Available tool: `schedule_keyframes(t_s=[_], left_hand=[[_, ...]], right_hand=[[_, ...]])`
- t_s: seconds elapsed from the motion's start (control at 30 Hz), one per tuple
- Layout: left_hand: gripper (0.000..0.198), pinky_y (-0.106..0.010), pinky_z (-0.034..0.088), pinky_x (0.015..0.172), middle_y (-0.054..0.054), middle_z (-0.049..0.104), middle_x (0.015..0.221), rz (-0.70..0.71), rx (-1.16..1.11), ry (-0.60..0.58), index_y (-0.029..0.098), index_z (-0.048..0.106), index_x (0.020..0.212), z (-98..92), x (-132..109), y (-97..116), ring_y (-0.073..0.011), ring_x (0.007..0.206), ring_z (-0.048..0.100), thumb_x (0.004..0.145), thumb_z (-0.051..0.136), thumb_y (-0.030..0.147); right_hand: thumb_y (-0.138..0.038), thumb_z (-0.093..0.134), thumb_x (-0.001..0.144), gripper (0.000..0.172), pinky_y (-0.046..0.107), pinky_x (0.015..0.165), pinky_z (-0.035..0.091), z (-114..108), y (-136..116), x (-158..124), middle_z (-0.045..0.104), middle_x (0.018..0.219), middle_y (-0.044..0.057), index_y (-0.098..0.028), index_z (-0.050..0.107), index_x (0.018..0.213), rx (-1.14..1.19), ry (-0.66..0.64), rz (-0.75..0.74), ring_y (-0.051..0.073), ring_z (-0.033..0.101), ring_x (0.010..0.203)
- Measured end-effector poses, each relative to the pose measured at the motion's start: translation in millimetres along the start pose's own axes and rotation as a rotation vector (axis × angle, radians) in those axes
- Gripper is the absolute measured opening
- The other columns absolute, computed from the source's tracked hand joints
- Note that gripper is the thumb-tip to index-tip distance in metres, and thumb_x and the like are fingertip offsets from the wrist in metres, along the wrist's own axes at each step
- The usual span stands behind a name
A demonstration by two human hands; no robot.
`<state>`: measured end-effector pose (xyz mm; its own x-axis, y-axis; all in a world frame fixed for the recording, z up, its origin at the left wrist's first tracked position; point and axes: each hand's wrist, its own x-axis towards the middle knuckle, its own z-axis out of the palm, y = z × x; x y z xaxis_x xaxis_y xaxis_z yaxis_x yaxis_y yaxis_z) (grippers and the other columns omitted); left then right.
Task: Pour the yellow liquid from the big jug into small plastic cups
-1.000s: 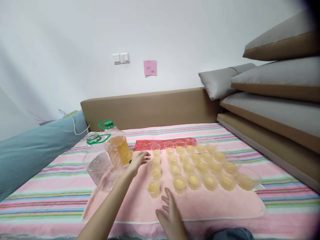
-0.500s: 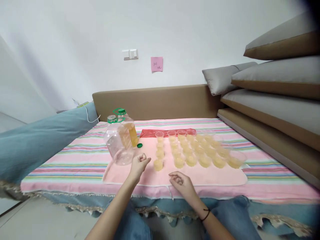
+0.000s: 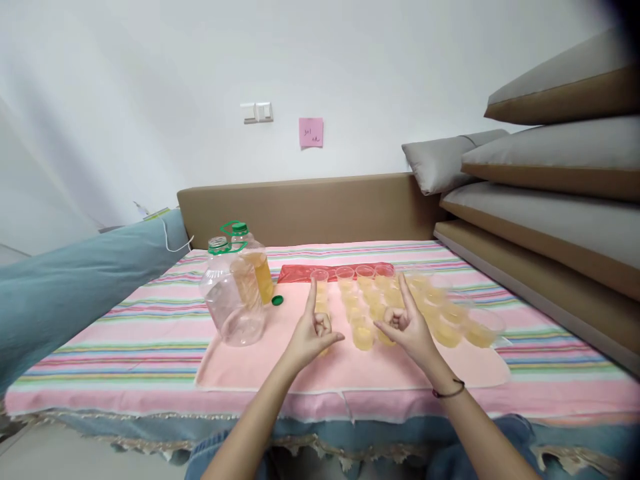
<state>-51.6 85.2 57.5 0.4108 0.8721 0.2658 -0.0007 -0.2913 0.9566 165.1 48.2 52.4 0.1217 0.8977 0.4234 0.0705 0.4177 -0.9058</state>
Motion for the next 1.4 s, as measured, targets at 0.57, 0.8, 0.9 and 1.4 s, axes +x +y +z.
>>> schedule_keyframes(t_s=[0.57, 0.8, 0.9, 1.4], left_hand=[[0.128, -0.016, 0.025, 0.047, 0.015, 0.042, 0.057, -0.147, -0.133, -0.052, 0.034, -0.025, 0.146, 18.4, 0.3, -29.6, -0.0037, 0.046, 0.031, 0.071, 0.078, 0.02], [0.126, -0.016, 0.027, 0.048, 0.014, 0.043, 0.058, -0.135, -0.165, -0.012, 0.033, -0.023, 0.147, 14.6, -5.7, -31.3, -0.0038, 0.047, 0.031, 0.072, 0.078, 0.021], [0.125, -0.016, 0.025, 0.048, 0.014, 0.042, 0.057, -0.133, -0.171, -0.002, 0.033, -0.021, 0.148, 14.5, -5.4, -28.5, -0.0037, 0.047, 0.031, 0.072, 0.078, 0.021], [0.124, -0.016, 0.027, 0.05, 0.013, 0.043, 0.059, -0.131, -0.17, -0.057, 0.035, -0.019, 0.148, 16.4, -4.0, -36.2, -0.0037, 0.048, 0.032, 0.073, 0.078, 0.024]], right_hand=[[-0.03, 0.067, 0.079, 0.101, 0.021, 0.042, 0.03, 21.6, 31.6, -16.2, 0.044, 0.049, -0.014, -0.021, 0.0, 0.155, -0.084, 0.075, 0.142, 0.01, 0.036, 0.042], [-0.028, 0.067, 0.08, 0.103, 0.021, 0.042, 0.033, 21.9, 33.2, -17.5, 0.045, 0.049, -0.014, -0.022, -0.003, 0.155, -0.067, 0.068, 0.132, 0.01, 0.038, 0.043], [-0.026, 0.067, 0.08, 0.102, 0.021, 0.043, 0.034, 23.3, 33.9, -16.5, 0.045, 0.049, -0.014, -0.022, -0.003, 0.154, -0.057, 0.059, 0.149, 0.009, 0.038, 0.043], [-0.024, 0.067, 0.078, 0.107, 0.023, 0.048, 0.034, 30.6, 33.1, -16.8, 0.044, 0.05, -0.015, -0.02, -0.01, 0.154, -0.015, -0.019, 0.169, 0.01, 0.039, 0.046]])
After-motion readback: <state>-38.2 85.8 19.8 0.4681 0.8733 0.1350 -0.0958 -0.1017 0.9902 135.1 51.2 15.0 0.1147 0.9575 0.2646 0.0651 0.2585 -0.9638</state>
